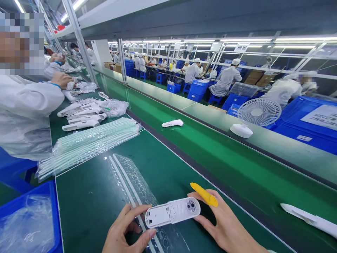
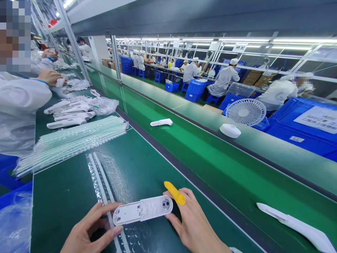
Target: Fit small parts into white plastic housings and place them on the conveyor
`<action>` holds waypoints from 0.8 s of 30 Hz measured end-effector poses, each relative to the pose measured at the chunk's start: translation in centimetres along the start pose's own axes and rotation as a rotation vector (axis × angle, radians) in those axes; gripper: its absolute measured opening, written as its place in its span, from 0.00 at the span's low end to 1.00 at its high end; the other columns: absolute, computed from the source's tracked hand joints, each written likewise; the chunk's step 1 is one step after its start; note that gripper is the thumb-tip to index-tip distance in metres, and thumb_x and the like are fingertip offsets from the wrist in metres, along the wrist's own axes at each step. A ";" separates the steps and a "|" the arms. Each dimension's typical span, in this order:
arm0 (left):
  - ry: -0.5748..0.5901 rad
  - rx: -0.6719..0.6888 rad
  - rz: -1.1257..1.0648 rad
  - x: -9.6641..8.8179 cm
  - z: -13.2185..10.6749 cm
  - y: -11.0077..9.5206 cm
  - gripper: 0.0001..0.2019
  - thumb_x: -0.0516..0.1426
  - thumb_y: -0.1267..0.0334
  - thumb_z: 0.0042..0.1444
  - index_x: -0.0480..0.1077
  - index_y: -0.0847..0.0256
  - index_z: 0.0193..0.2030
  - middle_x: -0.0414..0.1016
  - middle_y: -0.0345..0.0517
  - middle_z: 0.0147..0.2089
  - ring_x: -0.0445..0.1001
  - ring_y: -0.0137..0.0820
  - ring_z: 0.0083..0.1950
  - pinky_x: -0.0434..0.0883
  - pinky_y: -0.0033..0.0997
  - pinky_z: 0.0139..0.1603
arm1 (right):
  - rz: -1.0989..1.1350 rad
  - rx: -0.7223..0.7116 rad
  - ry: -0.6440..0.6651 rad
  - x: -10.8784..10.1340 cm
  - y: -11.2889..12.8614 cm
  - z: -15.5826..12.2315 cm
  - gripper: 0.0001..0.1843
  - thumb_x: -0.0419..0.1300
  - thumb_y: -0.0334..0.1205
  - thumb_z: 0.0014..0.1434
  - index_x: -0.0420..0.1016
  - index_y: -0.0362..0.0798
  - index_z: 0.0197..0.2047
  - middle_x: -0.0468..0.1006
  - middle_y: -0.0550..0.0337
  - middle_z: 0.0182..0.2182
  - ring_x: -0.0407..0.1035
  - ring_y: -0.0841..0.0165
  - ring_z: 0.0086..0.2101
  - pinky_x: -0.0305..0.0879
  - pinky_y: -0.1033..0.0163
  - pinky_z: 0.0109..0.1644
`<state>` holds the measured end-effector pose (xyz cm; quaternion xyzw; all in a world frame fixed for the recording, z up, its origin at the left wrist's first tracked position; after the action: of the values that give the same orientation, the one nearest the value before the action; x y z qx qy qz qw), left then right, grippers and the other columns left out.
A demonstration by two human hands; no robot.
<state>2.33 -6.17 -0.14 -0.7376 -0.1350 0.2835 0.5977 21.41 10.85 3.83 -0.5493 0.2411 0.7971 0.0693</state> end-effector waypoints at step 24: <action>0.132 -0.025 -0.492 0.9 0.5 1.3 0.21 0.60 0.62 0.52 0.66 0.48 0.53 0.78 0.35 0.39 0.73 0.26 0.45 0.68 0.15 0.45 | 0.122 -0.070 -0.226 1.9 4.6 2.7 0.06 0.52 0.35 0.58 0.70 0.52 0.33 0.73 0.60 0.30 0.67 0.67 0.30 0.66 0.61 0.32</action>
<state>2.57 -5.62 -1.63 -0.7069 -0.2746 0.0791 0.6471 16.69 7.78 4.28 -0.4423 0.2365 0.8647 0.0283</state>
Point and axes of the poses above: each hand's wrist, its own z-axis towards the middle knuckle, its own x-axis out of the palm, y = z × x, the point moved 1 cm from there along z, towards the middle knuckle
